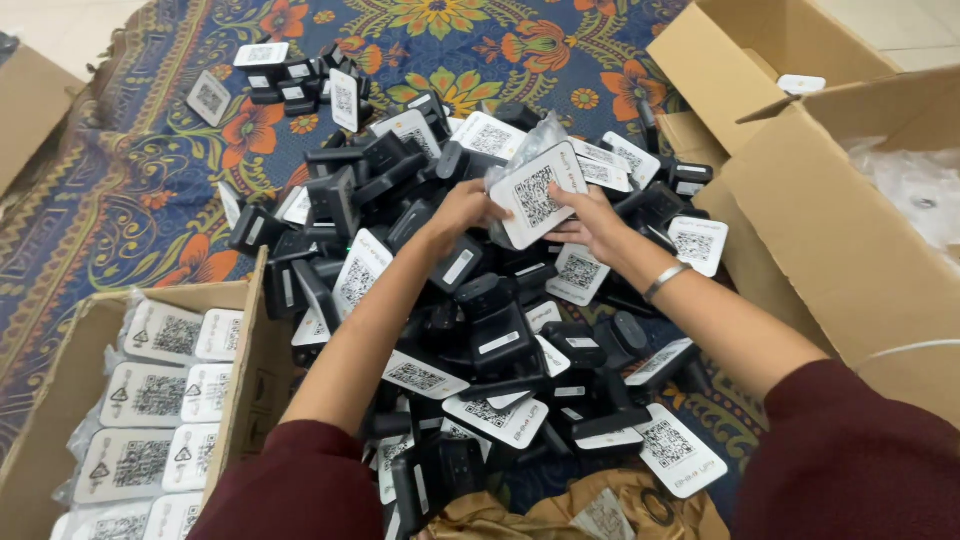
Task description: The person packs QR code payment scanners into cardboard boxes using bubble wrap.
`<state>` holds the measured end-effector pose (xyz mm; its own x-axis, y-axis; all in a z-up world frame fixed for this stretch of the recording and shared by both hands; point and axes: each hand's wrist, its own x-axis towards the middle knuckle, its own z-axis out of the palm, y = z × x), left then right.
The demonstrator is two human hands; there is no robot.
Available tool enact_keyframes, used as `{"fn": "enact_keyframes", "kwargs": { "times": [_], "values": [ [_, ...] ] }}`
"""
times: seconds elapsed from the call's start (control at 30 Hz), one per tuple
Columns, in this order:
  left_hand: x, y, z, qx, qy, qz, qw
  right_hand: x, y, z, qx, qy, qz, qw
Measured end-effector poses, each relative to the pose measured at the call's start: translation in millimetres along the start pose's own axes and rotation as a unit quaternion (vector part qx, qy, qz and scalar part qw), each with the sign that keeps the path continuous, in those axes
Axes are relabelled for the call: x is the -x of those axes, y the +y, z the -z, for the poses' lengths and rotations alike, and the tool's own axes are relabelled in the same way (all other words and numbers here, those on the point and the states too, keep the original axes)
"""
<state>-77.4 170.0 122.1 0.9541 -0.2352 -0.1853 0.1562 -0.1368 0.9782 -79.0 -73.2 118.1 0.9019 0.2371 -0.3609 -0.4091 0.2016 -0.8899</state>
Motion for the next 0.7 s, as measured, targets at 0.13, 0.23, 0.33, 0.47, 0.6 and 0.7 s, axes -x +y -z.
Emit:
{"fn": "enact_keyframes", "kwargs": {
  "times": [0.13,0.23,0.33,0.47,0.6,0.7],
  "values": [
    [65.7,-12.2,29.9,-0.007,-0.005,-0.044,0.999,39.5,-7.1,-48.6,0.115,-0.022,0.062,0.991],
    [121.7,-20.2,52.5,-0.106,0.065,-0.091,0.988,45.6,6.7,-88.3,0.202,-0.043,0.110,0.972],
    [190.1,-29.0,63.1,-0.154,0.164,-0.089,0.970,59.6,27.7,-129.2,0.232,-0.107,0.128,0.958],
    [256.2,-37.3,79.9,-0.144,0.233,-0.090,0.957,81.5,39.7,-191.6,0.254,-0.173,0.164,0.937],
    [285.2,-99.1,113.0,-0.052,0.323,-0.181,0.927,116.1,39.2,-280.7,0.402,-0.248,0.295,0.831],
    [342.2,-70.7,139.5,0.184,0.406,-0.111,0.888,119.6,58.8,-344.5,0.339,-0.314,0.356,0.813]
  ]
}}
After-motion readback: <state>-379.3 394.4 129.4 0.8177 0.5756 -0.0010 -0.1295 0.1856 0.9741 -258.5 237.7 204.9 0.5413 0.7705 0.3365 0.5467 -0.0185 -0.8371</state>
